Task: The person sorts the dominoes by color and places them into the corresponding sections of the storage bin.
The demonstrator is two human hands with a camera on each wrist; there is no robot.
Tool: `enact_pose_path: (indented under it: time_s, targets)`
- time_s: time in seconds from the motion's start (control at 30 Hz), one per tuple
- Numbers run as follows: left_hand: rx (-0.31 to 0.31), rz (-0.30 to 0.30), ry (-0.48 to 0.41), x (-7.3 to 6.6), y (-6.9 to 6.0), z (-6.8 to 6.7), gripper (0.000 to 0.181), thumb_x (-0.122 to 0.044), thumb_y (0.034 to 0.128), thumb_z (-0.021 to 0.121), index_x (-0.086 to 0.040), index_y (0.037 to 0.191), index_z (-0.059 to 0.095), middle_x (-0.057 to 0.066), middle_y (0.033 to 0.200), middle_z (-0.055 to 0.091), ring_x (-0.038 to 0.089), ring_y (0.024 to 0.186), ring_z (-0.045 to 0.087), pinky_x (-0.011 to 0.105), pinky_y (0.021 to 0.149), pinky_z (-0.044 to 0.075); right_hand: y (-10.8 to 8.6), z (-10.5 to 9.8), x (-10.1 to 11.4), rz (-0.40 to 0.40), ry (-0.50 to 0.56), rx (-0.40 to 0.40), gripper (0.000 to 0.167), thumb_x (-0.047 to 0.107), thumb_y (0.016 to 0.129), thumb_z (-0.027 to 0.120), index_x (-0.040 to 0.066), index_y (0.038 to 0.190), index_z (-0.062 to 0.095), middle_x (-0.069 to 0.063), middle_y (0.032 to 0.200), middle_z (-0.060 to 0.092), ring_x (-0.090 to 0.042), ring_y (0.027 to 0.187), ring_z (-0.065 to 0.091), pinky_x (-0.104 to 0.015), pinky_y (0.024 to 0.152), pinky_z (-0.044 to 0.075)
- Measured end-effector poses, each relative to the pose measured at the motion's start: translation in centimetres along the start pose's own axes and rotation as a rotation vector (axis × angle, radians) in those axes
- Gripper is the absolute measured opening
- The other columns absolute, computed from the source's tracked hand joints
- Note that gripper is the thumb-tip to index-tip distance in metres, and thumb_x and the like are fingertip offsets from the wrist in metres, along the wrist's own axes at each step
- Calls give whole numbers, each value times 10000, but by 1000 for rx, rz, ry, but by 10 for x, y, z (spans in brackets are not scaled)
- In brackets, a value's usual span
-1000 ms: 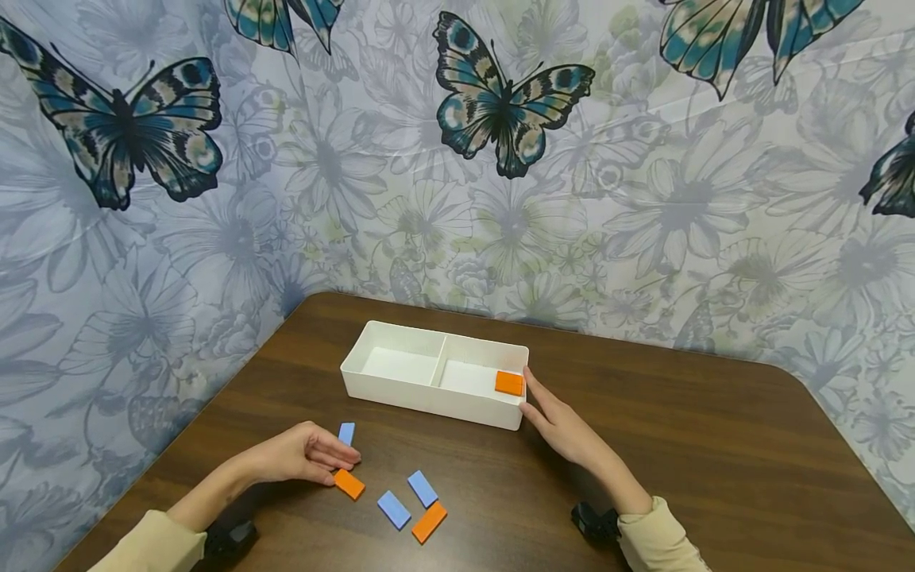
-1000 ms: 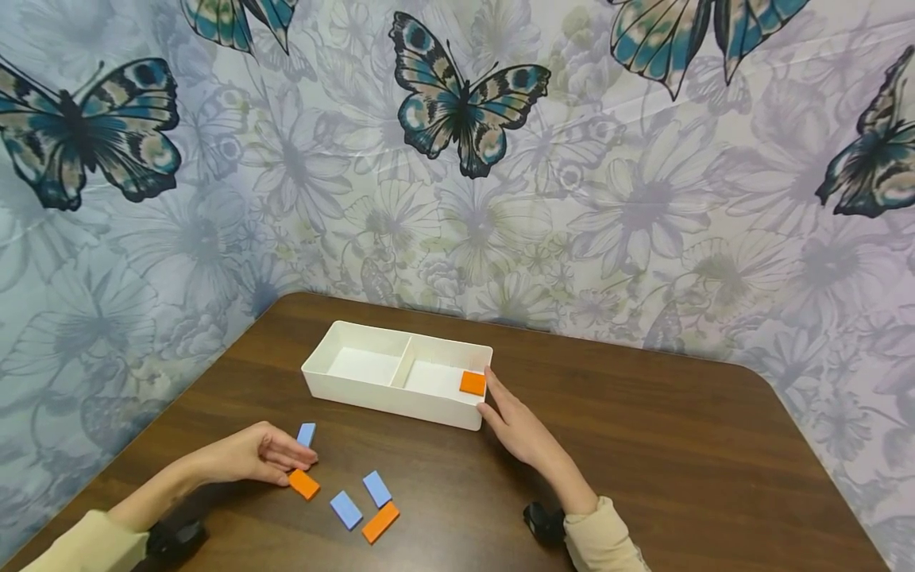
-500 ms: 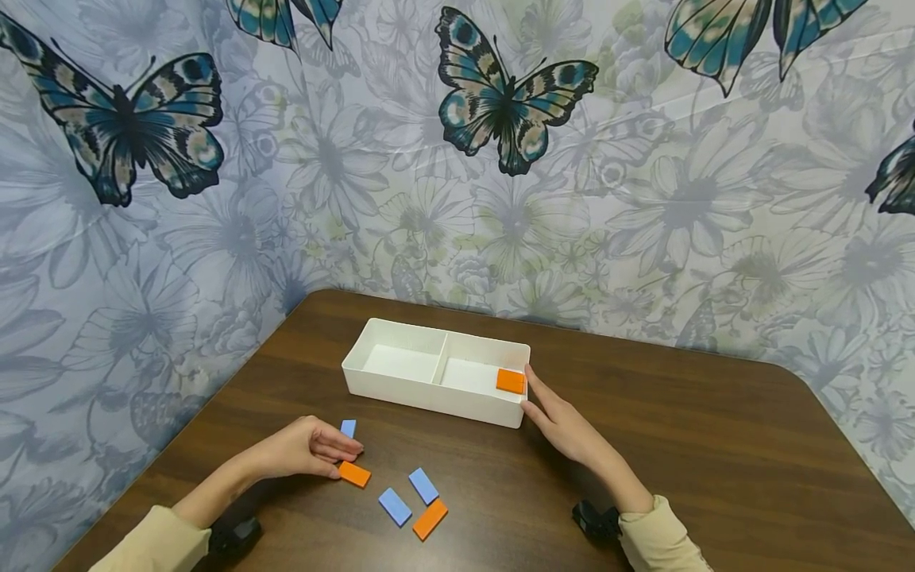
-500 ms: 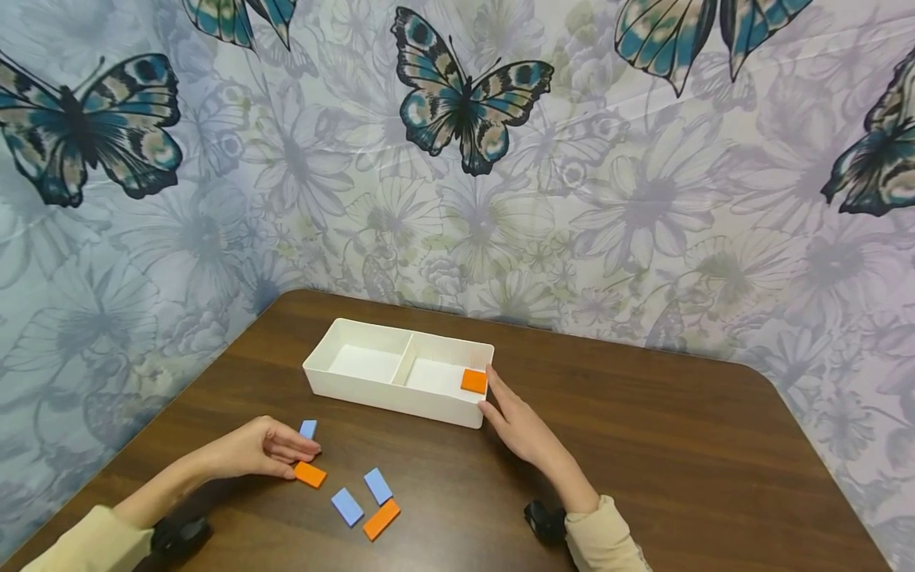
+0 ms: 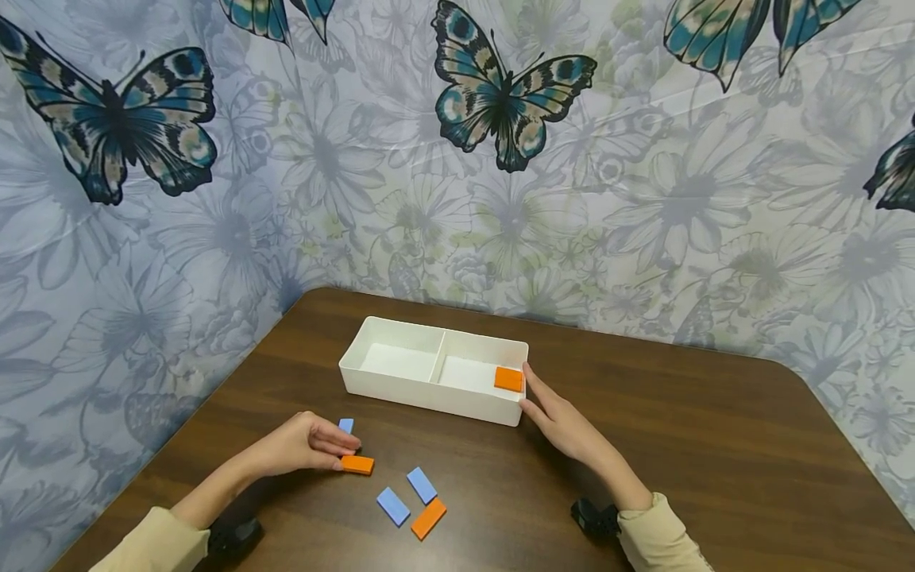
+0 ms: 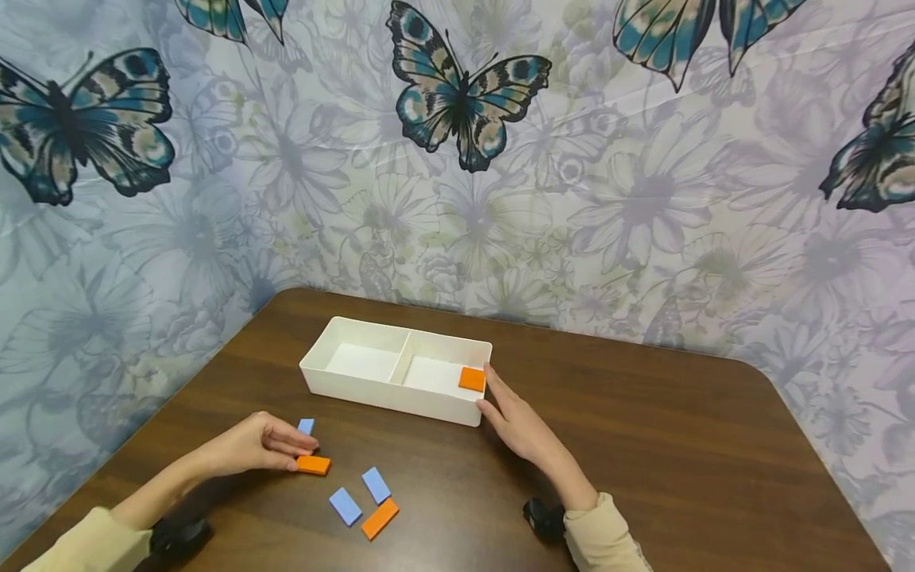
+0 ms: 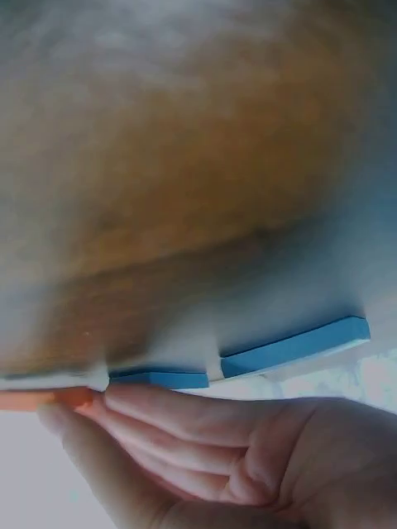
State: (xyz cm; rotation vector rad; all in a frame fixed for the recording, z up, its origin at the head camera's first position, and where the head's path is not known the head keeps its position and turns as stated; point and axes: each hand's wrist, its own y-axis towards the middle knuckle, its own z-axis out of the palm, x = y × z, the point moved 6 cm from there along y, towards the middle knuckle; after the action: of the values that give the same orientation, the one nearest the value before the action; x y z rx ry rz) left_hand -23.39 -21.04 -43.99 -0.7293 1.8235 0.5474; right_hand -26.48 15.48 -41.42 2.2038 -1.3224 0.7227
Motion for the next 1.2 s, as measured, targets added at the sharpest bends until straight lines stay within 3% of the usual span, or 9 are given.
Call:
enact_pose_path:
  time_s: [0.23, 0.43, 0.77, 0.97, 1.2]
  targets:
    - [-3, 31, -16, -11, 3, -7, 377, -10, 818, 705, 150, 1141, 591, 262, 1091, 613, 213, 958, 641, 336, 751, 533, 0, 0, 0, -2, -1, 0, 660, 394, 995, 424, 69, 1499, 149, -100, 1528, 148, -301, 1353, 228, -498, 1067, 221]
    - [-21, 21, -56, -23, 9, -17, 386, 22, 826, 683, 159, 1167, 568, 329, 1099, 576, 227, 979, 633, 345, 773, 527, 0, -1, 1, -10, -7, -6, 659, 392, 996, 423, 68, 1499, 148, -108, 1525, 154, -305, 1350, 233, -496, 1066, 224]
    - [-94, 13, -11, -36, 26, -32, 398, -10, 828, 696, 123, 1184, 581, 320, 1139, 562, 225, 1010, 621, 326, 795, 520, 1, -2, 1, -6, -5, -6, 659, 393, 996, 423, 74, 1501, 143, -106, 1526, 151, -302, 1352, 231, -493, 1068, 222]
    - [-132, -16, 5, -43, 45, -34, 404, -76, 827, 717, 73, 1187, 608, 242, 1137, 601, 225, 1013, 621, 324, 793, 523, 0, 0, 1, -2, -2, -3, 658, 381, 997, 429, 57, 1497, 150, -110, 1525, 152, -309, 1350, 234, -495, 1068, 220]
    - [-144, 41, -23, -57, 84, -30, 383, -40, 823, 714, 82, 1172, 613, 271, 1145, 584, 241, 1027, 613, 335, 810, 516, -1, 0, 0, 2, -8, -1, 665, 400, 993, 425, 67, 1499, 149, -104, 1525, 153, -302, 1351, 233, -492, 1068, 220]
